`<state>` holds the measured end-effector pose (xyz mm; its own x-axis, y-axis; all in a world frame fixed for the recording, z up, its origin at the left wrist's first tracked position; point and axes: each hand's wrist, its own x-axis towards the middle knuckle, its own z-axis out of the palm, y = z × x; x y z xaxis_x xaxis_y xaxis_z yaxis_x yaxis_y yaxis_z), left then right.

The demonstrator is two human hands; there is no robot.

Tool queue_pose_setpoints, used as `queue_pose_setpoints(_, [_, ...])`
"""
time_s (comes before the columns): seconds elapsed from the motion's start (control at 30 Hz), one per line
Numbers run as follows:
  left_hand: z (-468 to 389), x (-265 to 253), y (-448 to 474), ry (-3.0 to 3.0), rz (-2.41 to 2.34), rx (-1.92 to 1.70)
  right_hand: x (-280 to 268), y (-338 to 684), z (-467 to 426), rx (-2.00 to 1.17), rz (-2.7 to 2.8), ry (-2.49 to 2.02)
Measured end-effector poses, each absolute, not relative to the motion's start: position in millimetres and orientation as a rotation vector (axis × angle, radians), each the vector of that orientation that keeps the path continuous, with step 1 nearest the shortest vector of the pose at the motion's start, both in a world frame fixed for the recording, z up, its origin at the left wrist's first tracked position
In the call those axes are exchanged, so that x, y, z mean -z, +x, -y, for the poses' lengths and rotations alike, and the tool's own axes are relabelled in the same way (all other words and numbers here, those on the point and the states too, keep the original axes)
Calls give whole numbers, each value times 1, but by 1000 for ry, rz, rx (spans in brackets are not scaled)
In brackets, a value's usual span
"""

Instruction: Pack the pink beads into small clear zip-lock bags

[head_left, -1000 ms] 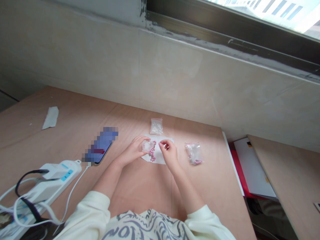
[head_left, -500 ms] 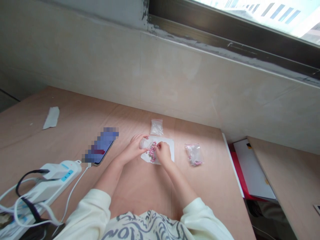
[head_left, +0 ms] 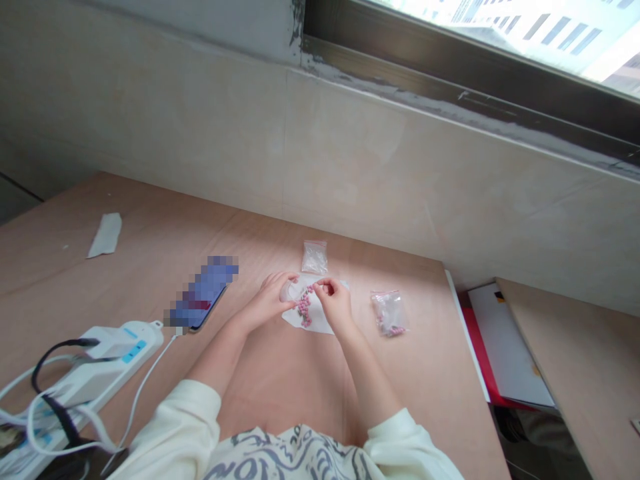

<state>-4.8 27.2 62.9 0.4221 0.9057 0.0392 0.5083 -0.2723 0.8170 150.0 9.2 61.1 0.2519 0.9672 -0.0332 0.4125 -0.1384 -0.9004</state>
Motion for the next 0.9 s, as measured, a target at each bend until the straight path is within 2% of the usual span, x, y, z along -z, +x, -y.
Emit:
queue_pose_setpoints(0.17, [-26,-64,-2,1916,-1233,-654,-81,142,-5,-811,1466,-1519])
queue_pose_setpoints(0.3, [-26,-65,-6,1912,-1227,-661,-52,148,-11,-644,1459,-1734])
queue_pose_setpoints(0.43, [-26,-67,-9,1908,-1241,-665,-21,153,-15,-671,1576,-1887])
queue_pose_setpoints(0.57, [-26,-69,-8,1897,-1247,-648,-13,153,-18,-673,1600,-1903])
queue_pose_setpoints(0.9, [-25,-65,-3,1879,-1225,-644,-76,148,-8,-800,1524,-1532])
